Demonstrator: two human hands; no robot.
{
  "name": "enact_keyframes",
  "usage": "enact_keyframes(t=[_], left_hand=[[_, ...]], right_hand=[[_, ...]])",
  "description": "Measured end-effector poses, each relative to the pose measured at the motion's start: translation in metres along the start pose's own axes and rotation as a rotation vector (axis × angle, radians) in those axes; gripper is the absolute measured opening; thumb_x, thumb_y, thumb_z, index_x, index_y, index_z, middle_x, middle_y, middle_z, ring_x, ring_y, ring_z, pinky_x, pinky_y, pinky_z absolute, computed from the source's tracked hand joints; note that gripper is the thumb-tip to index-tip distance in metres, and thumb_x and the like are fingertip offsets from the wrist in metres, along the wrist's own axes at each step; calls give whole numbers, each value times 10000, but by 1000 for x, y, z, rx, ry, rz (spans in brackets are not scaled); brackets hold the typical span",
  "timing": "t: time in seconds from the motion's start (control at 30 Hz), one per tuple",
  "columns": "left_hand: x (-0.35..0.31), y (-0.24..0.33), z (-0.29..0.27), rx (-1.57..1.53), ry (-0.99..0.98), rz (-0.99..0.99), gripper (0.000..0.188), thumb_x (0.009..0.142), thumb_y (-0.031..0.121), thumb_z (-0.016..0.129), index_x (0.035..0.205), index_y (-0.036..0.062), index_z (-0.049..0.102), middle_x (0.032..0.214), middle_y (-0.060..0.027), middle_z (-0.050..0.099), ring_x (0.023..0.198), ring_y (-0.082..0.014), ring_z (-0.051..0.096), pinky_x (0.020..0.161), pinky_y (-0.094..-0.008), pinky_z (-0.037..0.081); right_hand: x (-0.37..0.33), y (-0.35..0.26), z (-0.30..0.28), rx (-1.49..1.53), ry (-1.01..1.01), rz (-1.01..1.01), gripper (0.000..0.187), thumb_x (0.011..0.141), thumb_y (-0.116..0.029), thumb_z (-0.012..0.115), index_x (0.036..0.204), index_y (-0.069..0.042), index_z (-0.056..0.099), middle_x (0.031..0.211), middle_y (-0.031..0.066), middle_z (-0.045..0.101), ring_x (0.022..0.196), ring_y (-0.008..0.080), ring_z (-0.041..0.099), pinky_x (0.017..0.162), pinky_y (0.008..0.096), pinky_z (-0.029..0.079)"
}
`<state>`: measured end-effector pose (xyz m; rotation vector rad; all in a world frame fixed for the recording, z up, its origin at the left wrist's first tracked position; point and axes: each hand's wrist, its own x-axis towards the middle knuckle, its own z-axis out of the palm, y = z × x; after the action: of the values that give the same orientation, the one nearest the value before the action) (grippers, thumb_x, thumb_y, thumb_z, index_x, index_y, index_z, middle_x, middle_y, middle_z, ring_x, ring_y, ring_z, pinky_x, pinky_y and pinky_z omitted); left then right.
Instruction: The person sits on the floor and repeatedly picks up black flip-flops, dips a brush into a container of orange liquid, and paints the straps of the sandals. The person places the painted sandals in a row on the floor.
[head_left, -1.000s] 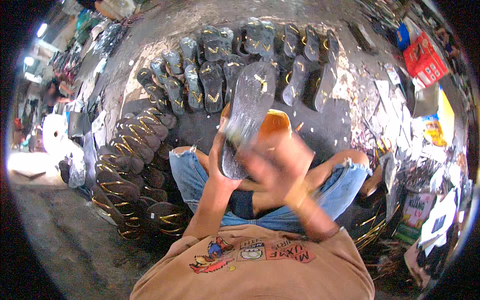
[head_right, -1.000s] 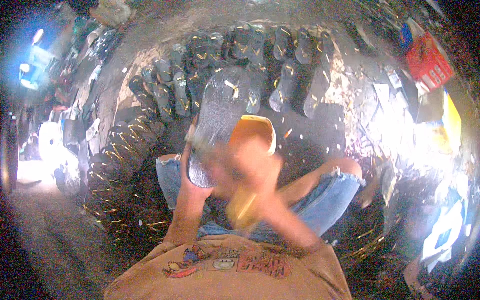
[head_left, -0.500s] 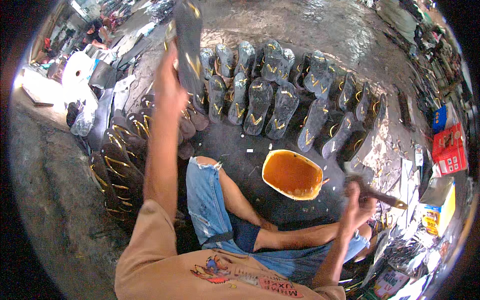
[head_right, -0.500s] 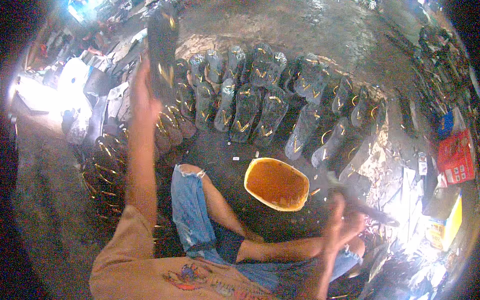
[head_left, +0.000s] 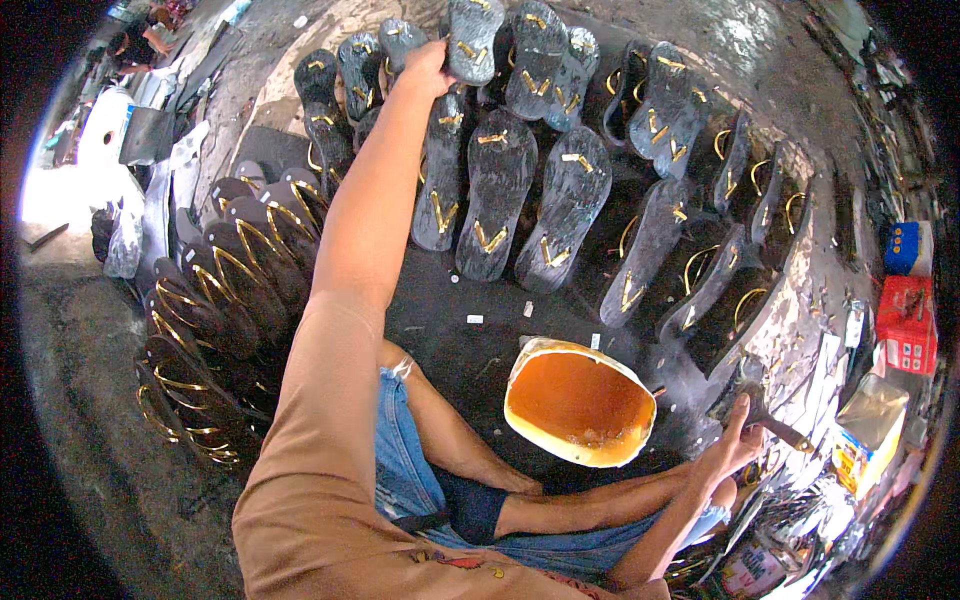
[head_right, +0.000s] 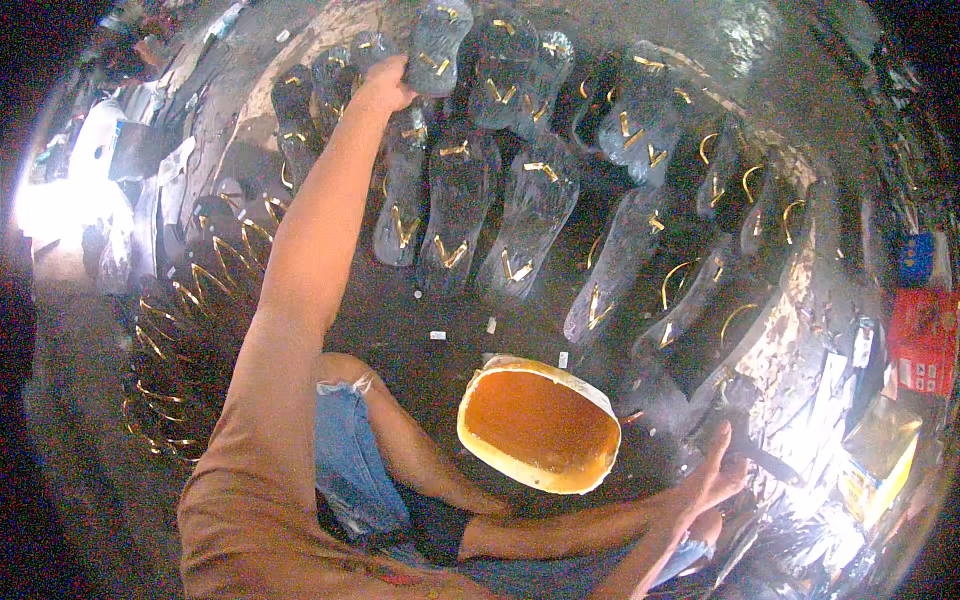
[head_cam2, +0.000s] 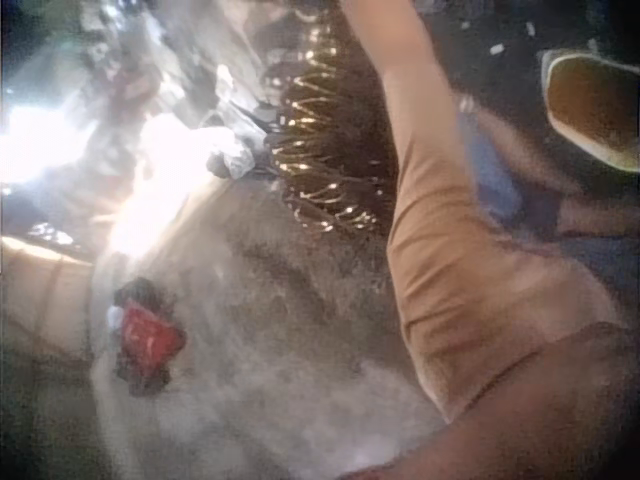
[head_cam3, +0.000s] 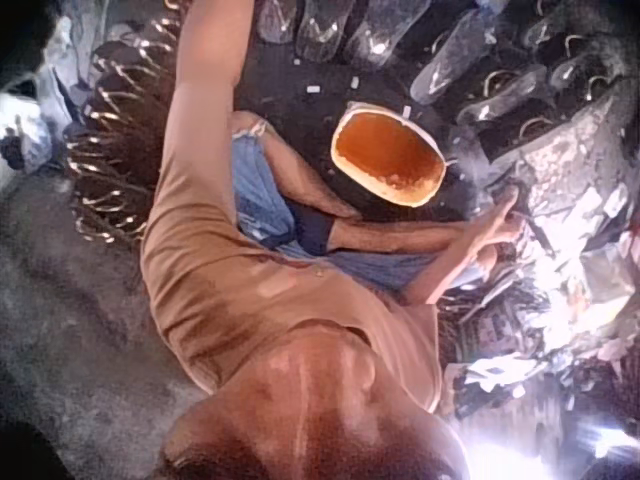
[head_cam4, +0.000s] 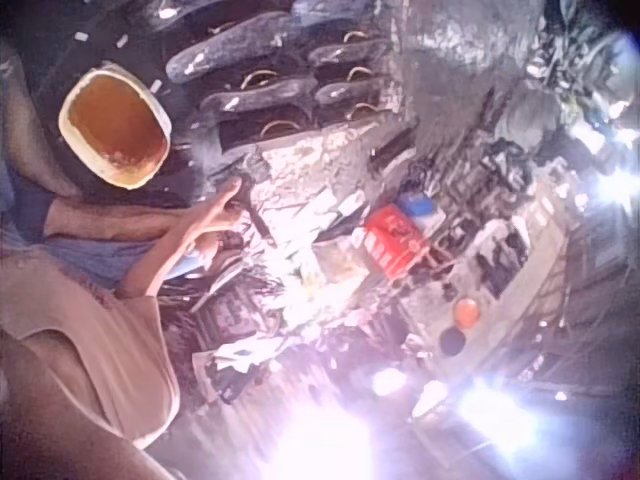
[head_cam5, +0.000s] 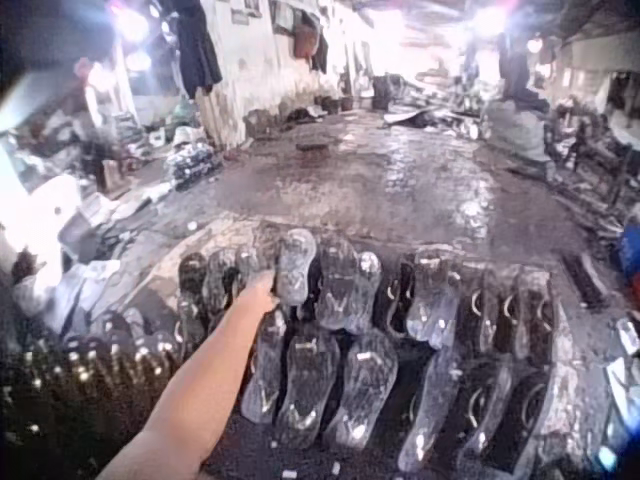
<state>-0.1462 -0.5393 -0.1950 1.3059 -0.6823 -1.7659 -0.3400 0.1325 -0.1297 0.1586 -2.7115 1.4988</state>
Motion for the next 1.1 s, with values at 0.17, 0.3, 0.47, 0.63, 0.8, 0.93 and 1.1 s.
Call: enact_keyframes(t=[0.17,0.3,0.47,0.63,0.8,0.93,1.1], left_hand=[[-32,-3,-51,401,-71,278,236,912,217,672,1082,59,717,918,-56,754,766,-174,710,746,-292,568],[-195,5,-122,1121,154,829,289,893,255,706,1082,45,764,1012,-135,770,917,-254,742,840,-330,546],[-271,43,-277,1577,715,682,174,827,230,742,924,86,736,992,-149,740,976,-371,703,890,-487,542],[-303,37,-319,1618,807,605,435,825,366,778,1145,110,634,1192,-146,654,1078,-397,637,907,-512,534],[-315,52,-383,1715,954,549,434,845,366,755,1170,109,627,1118,-195,681,1047,-424,670,902,-526,547],[-322,63,-386,1675,864,419,349,838,371,751,1050,95,719,1018,-186,734,1000,-435,694,903,-534,548],[-319,74,-420,1580,819,600,304,863,339,765,1016,77,777,878,-146,755,768,-317,734,683,-435,599]], right_hand=[[-22,-41,15,64,-25,120,428,949,-307,741,1170,59,705,1109,126,729,956,168,641,854,309,510],[-19,-29,-1,-10,83,227,647,983,-550,609,1216,48,690,1090,95,688,938,181,590,808,318,488],[-37,-60,-33,49,128,23,495,971,-362,684,1203,75,674,1156,146,706,1029,179,660,881,303,525],[-90,-128,-53,28,-242,-342,275,927,-123,744,1128,54,684,990,128,742,872,156,695,788,296,571],[-119,-123,-13,-148,-617,-483,224,895,-242,771,961,-32,730,867,162,739,726,285,726,653,399,557],[-122,-94,3,-205,-539,-727,261,876,-294,789,911,-42,729,845,154,726,740,327,704,659,418,551],[-127,-113,-19,5,-456,-437,207,923,-195,744,1003,-6,730,918,152,743,851,219,704,781,372,553]])
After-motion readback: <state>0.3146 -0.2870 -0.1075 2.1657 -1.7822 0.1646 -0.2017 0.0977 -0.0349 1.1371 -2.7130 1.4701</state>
